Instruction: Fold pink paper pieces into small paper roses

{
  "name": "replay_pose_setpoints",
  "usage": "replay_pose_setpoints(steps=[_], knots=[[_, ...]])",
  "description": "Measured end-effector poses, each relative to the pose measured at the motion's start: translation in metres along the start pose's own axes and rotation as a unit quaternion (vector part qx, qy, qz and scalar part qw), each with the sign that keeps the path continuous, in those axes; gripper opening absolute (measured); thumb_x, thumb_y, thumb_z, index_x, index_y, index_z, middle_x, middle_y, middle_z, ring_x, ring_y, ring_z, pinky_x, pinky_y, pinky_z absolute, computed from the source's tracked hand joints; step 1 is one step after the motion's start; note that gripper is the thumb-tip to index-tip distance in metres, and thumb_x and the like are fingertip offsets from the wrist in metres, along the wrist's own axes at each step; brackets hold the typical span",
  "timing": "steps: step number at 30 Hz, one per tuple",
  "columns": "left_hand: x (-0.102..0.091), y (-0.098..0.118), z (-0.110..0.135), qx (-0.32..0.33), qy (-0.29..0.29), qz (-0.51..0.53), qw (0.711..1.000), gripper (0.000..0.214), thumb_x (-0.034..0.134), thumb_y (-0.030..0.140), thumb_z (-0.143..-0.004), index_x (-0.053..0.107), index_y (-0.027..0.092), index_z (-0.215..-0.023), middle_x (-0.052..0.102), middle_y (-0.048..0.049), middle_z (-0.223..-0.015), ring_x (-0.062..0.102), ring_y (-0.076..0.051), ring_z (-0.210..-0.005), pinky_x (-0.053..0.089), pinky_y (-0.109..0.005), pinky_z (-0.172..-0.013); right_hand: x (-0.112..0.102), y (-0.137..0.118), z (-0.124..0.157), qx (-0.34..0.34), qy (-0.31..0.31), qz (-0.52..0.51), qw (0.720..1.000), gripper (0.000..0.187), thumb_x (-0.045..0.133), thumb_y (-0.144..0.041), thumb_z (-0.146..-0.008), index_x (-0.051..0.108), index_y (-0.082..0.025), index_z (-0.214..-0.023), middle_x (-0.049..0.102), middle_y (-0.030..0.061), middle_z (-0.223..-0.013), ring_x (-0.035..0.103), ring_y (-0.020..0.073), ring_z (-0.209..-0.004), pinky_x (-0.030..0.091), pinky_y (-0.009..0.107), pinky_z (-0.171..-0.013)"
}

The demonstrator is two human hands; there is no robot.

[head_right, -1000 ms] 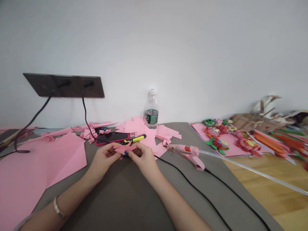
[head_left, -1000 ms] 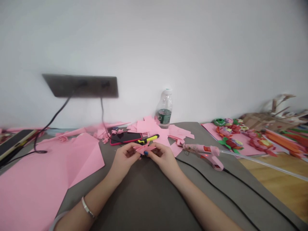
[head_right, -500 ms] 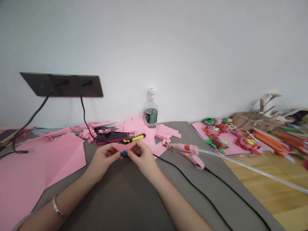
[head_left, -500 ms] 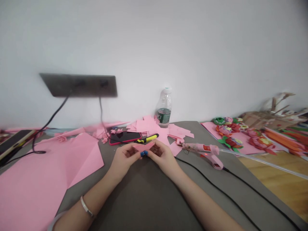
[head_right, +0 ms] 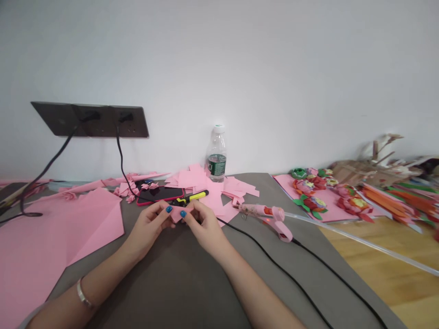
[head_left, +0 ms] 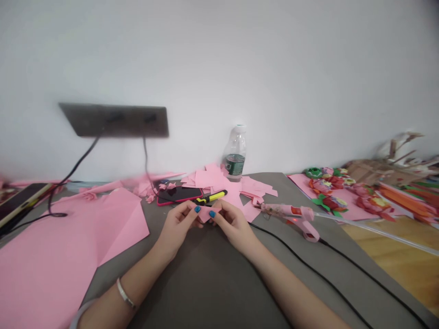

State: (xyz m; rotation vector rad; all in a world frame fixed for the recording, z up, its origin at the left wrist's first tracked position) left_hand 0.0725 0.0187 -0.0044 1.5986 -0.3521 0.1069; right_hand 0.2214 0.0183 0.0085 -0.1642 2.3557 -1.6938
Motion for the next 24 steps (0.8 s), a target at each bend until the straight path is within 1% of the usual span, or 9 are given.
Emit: replay_pose_setpoints(steps=[3, 6, 8, 11, 14, 17, 20, 22, 24], knots=[[0.0012, 0.0022, 0.0003, 0.007, -0.008, -0.031, 0.999, 0.029, 0.073, 0.044, -0.076, 0.065, 0.017, -0.071, 0.063, -0.0005, -0.071, 0.058, -0.013, -0.064, 0.052, -0.025, -0.06, -0.0014, 0.0024, -0.0006, 0.007, 0.007, -0.01, 1.0, 0.041, 0.056, -0.058, -0.087, 0.055, -0.02, -0.072, 0.051, -0.0011, -0.065, 0.048, 0.0144, -0.061, 0.039, 0.027, -0.057], [0.0027, 0.0032, 0.001, 0.0, -0.023, -0.068, 0.997, 0.024, 0.079, 0.037, -0.07, 0.067, 0.016, -0.076, 0.065, -0.001, -0.074, 0.06, -0.015, -0.067, 0.052, -0.025, -0.059, -0.001, 0.0039, -0.0005, 0.011, 0.006, -0.017, 1.0, 0.04, 0.058, -0.058, -0.086, 0.054, -0.021, -0.072, 0.052, -0.0011, -0.065, 0.048, 0.0143, -0.06, 0.038, 0.026, -0.057], [0.0025, 0.0022, 0.0012, -0.012, -0.024, -0.075, 0.997, 0.023, 0.081, 0.032, -0.067, 0.067, 0.016, -0.076, 0.066, -0.0004, -0.07, 0.061, -0.014, -0.063, 0.052, -0.024, -0.058, 0.0, 0.0049, -0.0001, 0.019, 0.005, -0.026, 0.999, 0.039, 0.06, -0.057, -0.085, 0.054, -0.021, -0.072, 0.053, -0.0011, -0.065, 0.048, 0.0143, -0.06, 0.038, 0.026, -0.057], [0.0019, 0.0001, 0.0008, -0.029, -0.022, -0.078, 0.996, 0.021, 0.08, 0.029, -0.067, 0.066, 0.015, -0.075, 0.065, 0.0006, -0.062, 0.059, -0.013, -0.056, 0.051, -0.024, -0.056, 0.0002, 0.0065, 0.0003, 0.025, 0.023, -0.034, 0.999, 0.039, 0.061, -0.057, -0.084, 0.053, -0.021, -0.073, 0.052, -0.0017, -0.065, 0.047, 0.0137, -0.059, 0.037, 0.026, -0.056], [0.0034, 0.0002, 0.0004, -0.03, -0.03, -0.074, 0.996, 0.019, 0.079, 0.026, -0.067, 0.067, 0.015, -0.076, 0.064, 0.0006, -0.066, 0.059, -0.012, -0.058, 0.051, -0.024, -0.057, -0.0001, 0.0075, -0.0001, 0.024, 0.034, -0.031, 0.999, 0.037, 0.062, -0.055, -0.084, 0.053, -0.021, -0.074, 0.05, -0.0022, -0.066, 0.044, 0.0132, -0.058, 0.035, 0.026, -0.055], [0.0062, 0.0009, 0.0008, -0.03, -0.049, -0.076, 0.995, 0.017, 0.078, 0.023, -0.066, 0.068, 0.015, -0.077, 0.063, 0.0011, -0.071, 0.058, -0.013, -0.064, 0.051, -0.023, -0.06, -0.0007, 0.0076, -0.0008, 0.022, 0.044, -0.042, 0.998, 0.033, 0.066, -0.05, -0.082, 0.051, -0.022, -0.076, 0.049, -0.0028, -0.067, 0.044, 0.013, -0.058, 0.035, 0.026, -0.054], [0.0065, 0.0011, 0.0014, -0.038, -0.049, -0.088, 0.994, 0.016, 0.078, 0.021, -0.066, 0.068, 0.015, -0.078, 0.062, 0.0019, -0.068, 0.058, -0.012, -0.063, 0.049, -0.022, -0.06, -0.0027, 0.0068, -0.0007, 0.013, 0.076, -0.059, 0.995, 0.029, 0.07, -0.042, -0.078, 0.049, -0.023, -0.08, 0.048, -0.0039, -0.068, 0.044, 0.0126, -0.059, 0.035, 0.025, -0.055], [0.0065, 0.002, 0.0018, -0.035, -0.05, -0.099, 0.993, 0.016, 0.077, 0.022, -0.067, 0.069, 0.015, -0.079, 0.063, 0.0015, -0.069, 0.057, -0.012, -0.063, 0.048, -0.022, -0.06, -0.0033, 0.007, -0.0003, 0.014, 0.086, -0.055, 0.995, 0.025, 0.07, -0.038, -0.079, 0.05, -0.022, -0.08, 0.05, -0.0034, -0.069, 0.045, 0.0124, -0.06, 0.035, 0.025, -0.055], [0.0069, 0.0031, 0.0022, -0.029, -0.057, -0.105, 0.992, 0.017, 0.075, 0.027, -0.07, 0.071, 0.015, -0.081, 0.064, -0.0002, -0.072, 0.059, -0.014, -0.066, 0.05, -0.023, -0.062, -0.003, 0.0078, -0.0001, 0.019, 0.083, -0.053, 0.995, 0.021, 0.069, -0.035, -0.079, 0.053, -0.021, -0.081, 0.053, -0.002, -0.072, 0.048, 0.0125, -0.062, 0.037, 0.025, -0.056]])
Point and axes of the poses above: each hand's wrist, its own z-axis away from the middle knuckle, its own x-axis out of the palm, y = z × x, the point moved 4 cm from there along -z, towards the middle knuckle
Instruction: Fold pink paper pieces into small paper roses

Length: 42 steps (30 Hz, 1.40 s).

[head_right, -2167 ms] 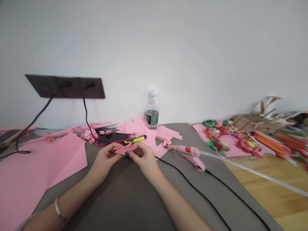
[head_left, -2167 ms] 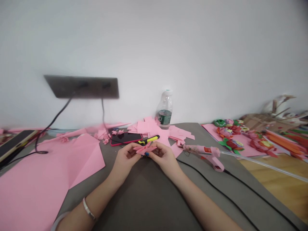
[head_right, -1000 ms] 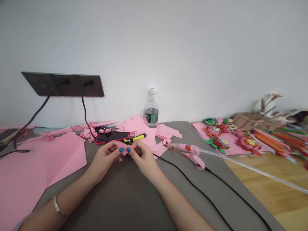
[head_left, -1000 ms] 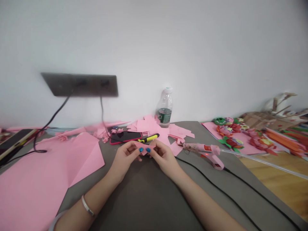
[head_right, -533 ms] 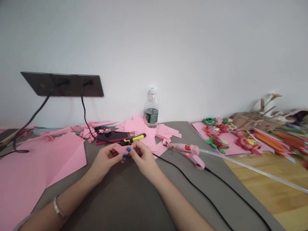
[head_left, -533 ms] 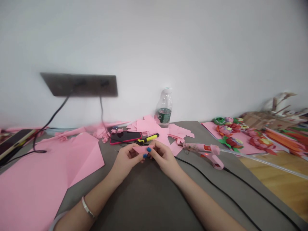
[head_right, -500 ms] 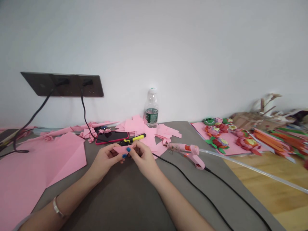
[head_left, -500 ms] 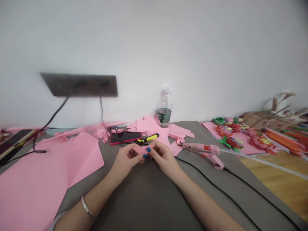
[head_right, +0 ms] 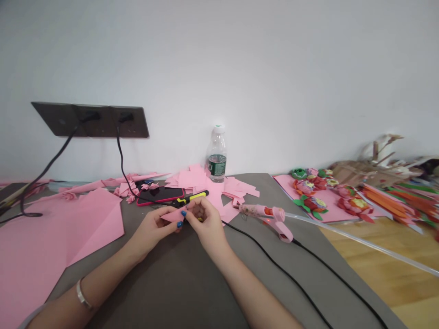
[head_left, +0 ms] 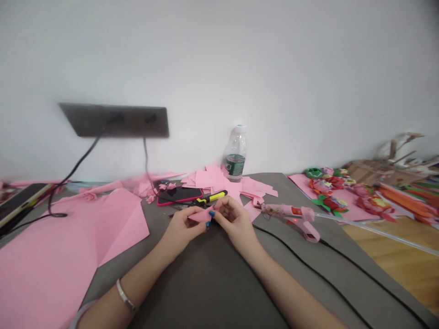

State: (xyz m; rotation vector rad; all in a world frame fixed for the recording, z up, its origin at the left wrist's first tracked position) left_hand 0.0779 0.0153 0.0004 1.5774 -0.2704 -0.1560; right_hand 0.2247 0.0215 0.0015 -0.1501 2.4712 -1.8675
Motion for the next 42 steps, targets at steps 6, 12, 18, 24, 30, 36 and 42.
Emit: replay_pose_setpoints(steps=[6, 12, 18, 24, 30, 36, 42], knots=[[-0.001, -0.004, 0.001, -0.033, 0.007, 0.013, 0.999, 0.032, 0.072, 0.045, -0.075, 0.075, 0.013, -0.081, 0.074, -0.0075, -0.079, 0.068, -0.017, -0.072, 0.054, -0.025, -0.065, 0.001, 0.001, 0.0, 0.004, -0.005, -0.009, 1.0, 0.018, 0.07, -0.029, -0.076, 0.056, -0.021, -0.085, 0.058, -0.0003, -0.077, 0.054, 0.0133, -0.066, 0.043, 0.026, -0.06], [-0.001, -0.009, 0.0, -0.06, -0.002, 0.048, 0.997, 0.043, 0.074, 0.052, -0.072, 0.077, 0.014, -0.091, 0.077, -0.0099, -0.083, 0.073, -0.02, -0.074, 0.055, -0.024, -0.062, 0.001, 0.002, 0.001, -0.005, -0.002, 0.0, 1.0, 0.016, 0.067, -0.025, -0.076, 0.058, -0.021, -0.088, 0.06, 0.0007, -0.082, 0.055, 0.0133, -0.067, 0.044, 0.025, -0.06], [-0.001, -0.01, 0.0, -0.047, 0.004, 0.048, 0.998, 0.045, 0.074, 0.053, -0.072, 0.078, 0.013, -0.093, 0.078, -0.0105, -0.085, 0.074, -0.021, -0.075, 0.057, -0.024, -0.06, 0.0, 0.002, 0.001, -0.005, 0.003, 0.019, 1.0, 0.011, 0.063, -0.025, -0.079, 0.057, -0.021, -0.087, 0.059, 0.0015, -0.083, 0.055, 0.014, -0.071, 0.043, 0.025, -0.061], [-0.001, -0.011, 0.001, -0.045, 0.005, 0.038, 0.998, 0.044, 0.073, 0.052, -0.073, 0.078, 0.014, -0.095, 0.078, -0.0107, -0.087, 0.074, -0.022, -0.077, 0.057, -0.026, -0.062, 0.0, 0.001, 0.001, -0.006, -0.009, 0.027, 1.0, 0.011, 0.063, -0.024, -0.08, 0.056, -0.021, -0.088, 0.058, 0.0008, -0.082, 0.054, 0.0141, -0.069, 0.043, 0.026, -0.06], [-0.001, -0.009, 0.002, -0.046, 0.0, 0.055, 0.997, 0.045, 0.072, 0.051, -0.074, 0.077, 0.013, -0.098, 0.078, -0.0121, -0.091, 0.075, -0.023, -0.081, 0.058, -0.025, -0.063, 0.001, -0.006, 0.0, -0.079, -0.041, 0.061, 0.994, 0.004, 0.059, -0.019, -0.083, 0.06, -0.022, -0.085, 0.06, 0.0046, -0.093, 0.057, 0.0178, -0.083, 0.044, 0.029, -0.068], [0.0, -0.005, 0.003, -0.033, 0.008, 0.081, 0.996, 0.039, 0.073, 0.048, -0.074, 0.077, 0.012, -0.088, 0.077, -0.0098, -0.081, 0.074, -0.019, -0.07, 0.057, -0.023, -0.061, -0.002, -0.011, -0.002, -0.12, -0.089, 0.061, 0.987, 0.013, 0.055, -0.013, -0.086, 0.063, -0.023, -0.085, 0.059, 0.0071, -0.103, 0.058, 0.0209, -0.099, 0.047, 0.032, -0.075], [0.0, -0.003, 0.002, -0.031, 0.008, 0.08, 0.996, 0.036, 0.074, 0.046, -0.073, 0.077, 0.011, -0.083, 0.076, -0.0089, -0.074, 0.072, -0.017, -0.064, 0.057, -0.022, -0.059, -0.002, -0.018, 0.0, -0.114, -0.133, 0.096, 0.98, 0.021, 0.051, -0.01, -0.088, 0.066, -0.024, -0.089, 0.056, 0.0083, -0.114, 0.058, 0.0206, -0.102, 0.046, 0.032, -0.076]])
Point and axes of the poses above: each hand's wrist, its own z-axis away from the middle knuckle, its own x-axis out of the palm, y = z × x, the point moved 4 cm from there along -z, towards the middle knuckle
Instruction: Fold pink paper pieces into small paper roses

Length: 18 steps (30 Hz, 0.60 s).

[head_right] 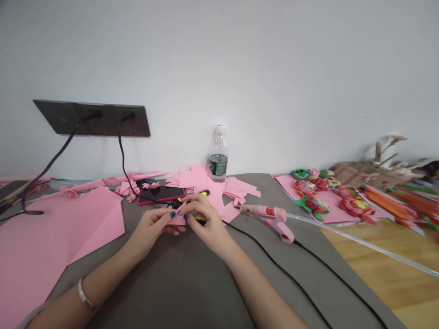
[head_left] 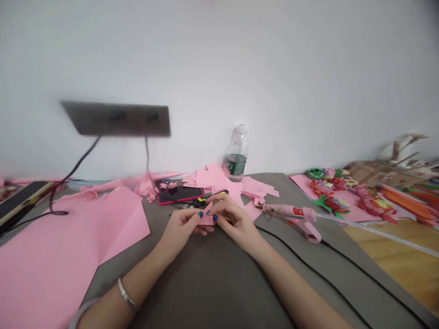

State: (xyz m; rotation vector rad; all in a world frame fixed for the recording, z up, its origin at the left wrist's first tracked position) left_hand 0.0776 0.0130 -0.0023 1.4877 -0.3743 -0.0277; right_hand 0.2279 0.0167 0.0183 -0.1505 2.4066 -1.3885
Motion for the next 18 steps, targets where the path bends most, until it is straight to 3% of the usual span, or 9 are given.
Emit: replay_pose_setpoints(steps=[12, 15, 18], knots=[[-0.001, 0.0, 0.001, 0.002, -0.021, -0.055, 0.998, 0.039, 0.07, 0.05, -0.077, 0.078, 0.013, -0.084, 0.077, -0.0111, -0.081, 0.072, -0.021, -0.069, 0.055, -0.025, -0.057, 0.0, -0.004, -0.001, 0.018, -0.012, -0.043, 0.999, 0.013, 0.053, -0.018, -0.087, 0.065, -0.022, -0.082, 0.058, 0.0097, -0.111, 0.056, 0.0237, -0.109, 0.046, 0.037, -0.086], [-0.005, -0.001, -0.001, 0.018, 0.005, -0.074, 0.997, 0.04, 0.067, 0.05, -0.078, 0.078, 0.013, -0.087, 0.077, -0.0109, -0.084, 0.072, -0.023, -0.074, 0.057, -0.029, -0.06, 0.0, -0.001, -0.001, 0.041, 0.02, -0.084, 0.995, 0.011, 0.055, -0.03, -0.089, 0.06, -0.022, -0.083, 0.059, 0.0082, -0.101, 0.058, 0.0213, -0.094, 0.047, 0.034, -0.078], [-0.009, 0.002, -0.002, 0.064, 0.041, -0.115, 0.99, 0.037, 0.066, 0.048, -0.08, 0.079, 0.014, -0.087, 0.076, -0.0085, -0.084, 0.067, -0.021, -0.075, 0.056, -0.028, -0.063, 0.001, 0.007, -0.001, 0.074, 0.051, -0.097, 0.991, 0.022, 0.06, -0.042, -0.088, 0.055, -0.021, -0.081, 0.056, 0.003, -0.084, 0.054, 0.0164, -0.073, 0.045, 0.03, -0.066]])
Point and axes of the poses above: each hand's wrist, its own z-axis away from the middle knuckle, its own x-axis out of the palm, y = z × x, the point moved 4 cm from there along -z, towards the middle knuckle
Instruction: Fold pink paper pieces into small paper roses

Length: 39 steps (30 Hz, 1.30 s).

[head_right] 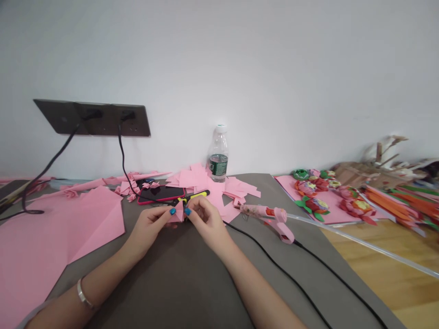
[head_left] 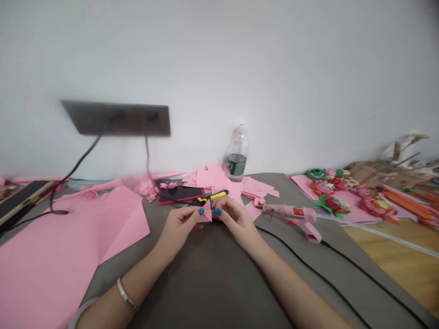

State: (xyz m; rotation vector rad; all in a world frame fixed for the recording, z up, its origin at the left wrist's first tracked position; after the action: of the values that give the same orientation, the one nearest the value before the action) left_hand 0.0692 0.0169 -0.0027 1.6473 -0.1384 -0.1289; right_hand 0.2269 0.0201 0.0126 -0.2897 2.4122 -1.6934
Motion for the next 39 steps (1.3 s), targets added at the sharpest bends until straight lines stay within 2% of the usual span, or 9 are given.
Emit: replay_pose_setpoints(steps=[4, 6, 11, 15, 21, 25, 32, 39], knots=[[-0.002, 0.009, 0.0, 0.067, 0.016, -0.067, 0.995, 0.031, 0.063, 0.043, -0.082, 0.077, 0.016, -0.073, 0.069, -0.0056, -0.078, 0.058, -0.015, -0.065, 0.048, -0.022, -0.052, 0.002, 0.009, 0.0, 0.053, -0.009, 0.012, 0.998, 0.025, 0.067, -0.042, -0.082, 0.056, -0.02, -0.082, 0.055, 0.0005, -0.077, 0.053, 0.0149, -0.069, 0.041, 0.027, -0.062], [-0.001, 0.012, 0.0, 0.08, 0.013, -0.071, 0.994, 0.032, 0.063, 0.042, -0.082, 0.074, 0.015, -0.068, 0.063, -0.0041, -0.072, 0.055, -0.014, -0.062, 0.045, -0.022, -0.051, 0.001, 0.011, 0.0, 0.07, -0.016, 0.017, 0.997, 0.025, 0.069, -0.042, -0.081, 0.058, -0.019, -0.082, 0.056, 0.0002, -0.076, 0.053, 0.0144, -0.068, 0.041, 0.027, -0.062], [0.0, 0.011, -0.001, 0.044, -0.003, -0.052, 0.998, 0.033, 0.063, 0.043, -0.08, 0.072, 0.014, -0.067, 0.06, -0.0012, -0.062, 0.053, -0.014, -0.059, 0.044, -0.023, -0.058, -0.001, 0.011, -0.001, 0.089, -0.03, 0.02, 0.995, 0.03, 0.068, -0.047, -0.08, 0.06, -0.018, -0.076, 0.057, -0.0002, -0.071, 0.051, 0.0138, -0.064, 0.04, 0.026, -0.06], [0.0, 0.009, 0.0, 0.025, 0.001, -0.044, 0.999, 0.032, 0.065, 0.042, -0.078, 0.072, 0.014, -0.063, 0.064, -0.0021, -0.06, 0.055, -0.016, -0.061, 0.043, -0.024, -0.06, -0.001, 0.01, -0.002, 0.093, -0.036, 0.012, 0.995, 0.031, 0.069, -0.048, -0.078, 0.06, -0.018, -0.073, 0.058, -0.0003, -0.07, 0.052, 0.0139, -0.064, 0.041, 0.027, -0.061], [0.0, 0.006, 0.001, 0.003, 0.001, -0.026, 1.0, 0.032, 0.066, 0.043, -0.078, 0.075, 0.014, -0.066, 0.067, -0.0035, -0.06, 0.057, -0.017, -0.06, 0.043, -0.026, -0.061, -0.002, 0.013, -0.002, 0.095, -0.038, 0.008, 0.995, 0.029, 0.071, -0.046, -0.076, 0.061, -0.019, -0.075, 0.061, 0.0003, -0.072, 0.055, 0.0147, -0.065, 0.042, 0.027, -0.062], [0.001, 0.007, 0.001, 0.01, -0.011, -0.03, 0.999, 0.035, 0.064, 0.046, -0.079, 0.074, 0.014, -0.066, 0.065, -0.0032, -0.06, 0.055, -0.017, -0.061, 0.042, -0.026, -0.062, -0.002, 0.013, -0.001, 0.089, -0.042, 0.01, 0.995, 0.03, 0.068, -0.047, -0.079, 0.06, -0.019, -0.076, 0.061, 0.0011, -0.074, 0.056, 0.0156, -0.067, 0.043, 0.028, -0.064], [0.001, 0.008, 0.0, 0.052, -0.02, -0.056, 0.997, 0.035, 0.059, 0.042, -0.085, 0.067, 0.015, -0.064, 0.06, -0.0017, -0.065, 0.052, -0.016, -0.066, 0.038, -0.024, -0.063, -0.001, 0.008, 0.0, 0.07, -0.057, 0.041, 0.995, 0.029, 0.064, -0.046, -0.084, 0.059, -0.019, -0.074, 0.055, -0.0006, -0.071, 0.049, 0.0135, -0.064, 0.038, 0.026, -0.06], [0.0, 0.005, -0.001, 0.025, -0.017, -0.035, 0.999, 0.034, 0.062, 0.044, -0.082, 0.07, 0.015, -0.067, 0.062, -0.0015, -0.062, 0.052, -0.016, -0.063, 0.039, -0.025, -0.061, -0.001, 0.008, 0.0, 0.069, -0.055, 0.038, 0.995, 0.032, 0.065, -0.048, -0.082, 0.06, -0.018, -0.073, 0.058, -0.0004, -0.069, 0.051, 0.0138, -0.064, 0.039, 0.025, -0.059]])
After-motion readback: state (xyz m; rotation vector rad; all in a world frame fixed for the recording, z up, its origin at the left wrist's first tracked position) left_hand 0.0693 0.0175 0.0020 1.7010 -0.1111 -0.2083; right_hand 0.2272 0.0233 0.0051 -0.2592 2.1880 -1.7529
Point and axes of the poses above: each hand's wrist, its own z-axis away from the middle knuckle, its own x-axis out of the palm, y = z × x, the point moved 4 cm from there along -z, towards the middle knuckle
